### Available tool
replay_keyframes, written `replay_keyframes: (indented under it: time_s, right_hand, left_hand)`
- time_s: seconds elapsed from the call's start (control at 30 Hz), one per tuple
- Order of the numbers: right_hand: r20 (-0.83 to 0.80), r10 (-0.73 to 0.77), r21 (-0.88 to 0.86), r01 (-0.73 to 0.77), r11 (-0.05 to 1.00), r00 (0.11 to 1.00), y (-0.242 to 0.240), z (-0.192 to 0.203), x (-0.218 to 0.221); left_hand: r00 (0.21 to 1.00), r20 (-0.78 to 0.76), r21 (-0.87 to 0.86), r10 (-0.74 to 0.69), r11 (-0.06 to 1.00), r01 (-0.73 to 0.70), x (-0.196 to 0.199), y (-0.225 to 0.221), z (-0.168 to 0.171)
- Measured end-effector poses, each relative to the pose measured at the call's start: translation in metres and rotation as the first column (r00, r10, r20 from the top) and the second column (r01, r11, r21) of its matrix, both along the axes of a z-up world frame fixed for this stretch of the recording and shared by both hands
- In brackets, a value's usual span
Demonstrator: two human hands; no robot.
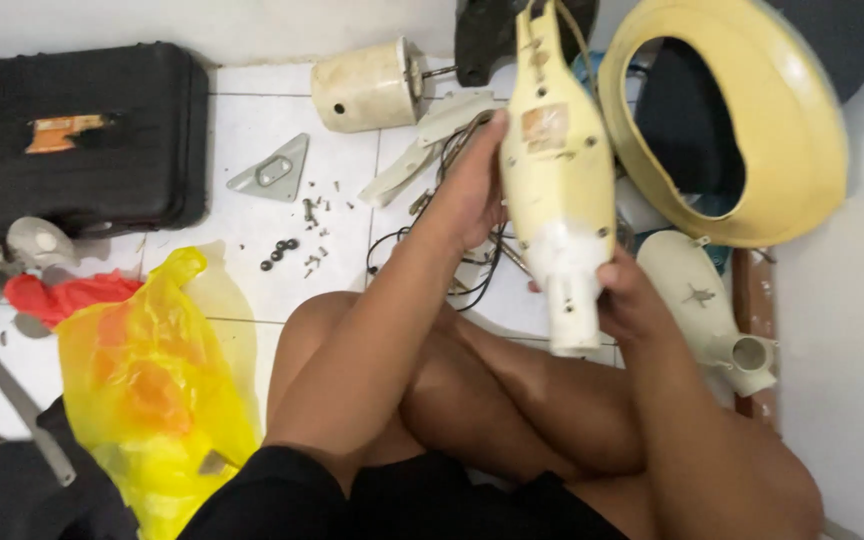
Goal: Assembling plastic components of an appliance handle using a screwdriver.
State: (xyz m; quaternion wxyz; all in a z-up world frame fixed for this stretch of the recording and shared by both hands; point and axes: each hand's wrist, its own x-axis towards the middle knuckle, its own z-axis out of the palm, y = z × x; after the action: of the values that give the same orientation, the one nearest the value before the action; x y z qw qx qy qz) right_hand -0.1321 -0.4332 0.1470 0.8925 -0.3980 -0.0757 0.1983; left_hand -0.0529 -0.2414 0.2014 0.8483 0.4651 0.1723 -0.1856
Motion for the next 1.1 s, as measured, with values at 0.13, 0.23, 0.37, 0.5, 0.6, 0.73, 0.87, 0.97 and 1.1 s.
replay_keyframes:
  time_s: [0.13,0.23,0.37,0.5,0.6,0.73,0.87,0.97,1.1]
  right_hand:
    - [0.037,0.103,-0.218,-0.093,0.972,0.994,-0.035,-0.072,0.019]
    - [0.026,0.240,-0.507,-0.195,0.840,0.970,-0.039,-0.082,0.028]
    - [-0.039,0.192,-0.653,-0.170,0.738,0.981,-0.041,-0.068,0.036]
    - [-0.029,0.148,-0.664,-0.130,0.736,0.989,-0.056,-0.095,0.040]
    - [0.005,0.161,-0.655,-0.118,0.746,0.987,-0.050,-0.095,0.037]
    - [0.034,0.184,-0.620,-0.124,0.775,0.982,-0.047,-0.107,0.038]
    - [0.061,0.205,-0.588,-0.131,0.798,0.977,-0.045,-0.101,0.036]
    - [0.079,0.221,-0.556,-0.141,0.819,0.972,-0.047,-0.097,0.033]
    - [0.077,0.226,-0.514,-0.156,0.844,0.971,-0.062,-0.132,0.030]
  left_hand:
    - [0.992,0.041,-0.129,0.121,0.985,-0.115,0.018,0.006,-0.068]
    - [0.978,0.164,-0.054,0.125,0.992,-0.118,0.014,0.011,-0.100]
    - [0.955,0.290,-0.055,0.071,0.997,-0.058,0.011,0.002,-0.099]
    - [0.942,0.332,-0.056,0.056,0.998,-0.039,0.011,-0.009,-0.097]
    - [0.938,0.343,0.016,0.045,0.998,-0.054,0.004,-0.007,-0.085]
    - [0.936,0.348,0.030,0.051,0.997,-0.065,-0.004,-0.009,-0.078]
    - [0.933,0.359,0.020,0.021,0.999,-0.030,-0.011,-0.008,-0.070]
    - [0.940,0.341,0.023,0.024,0.999,-0.034,-0.016,-0.012,-0.067]
    - [0.947,0.319,0.014,0.029,0.999,-0.035,-0.017,-0.010,-0.065]
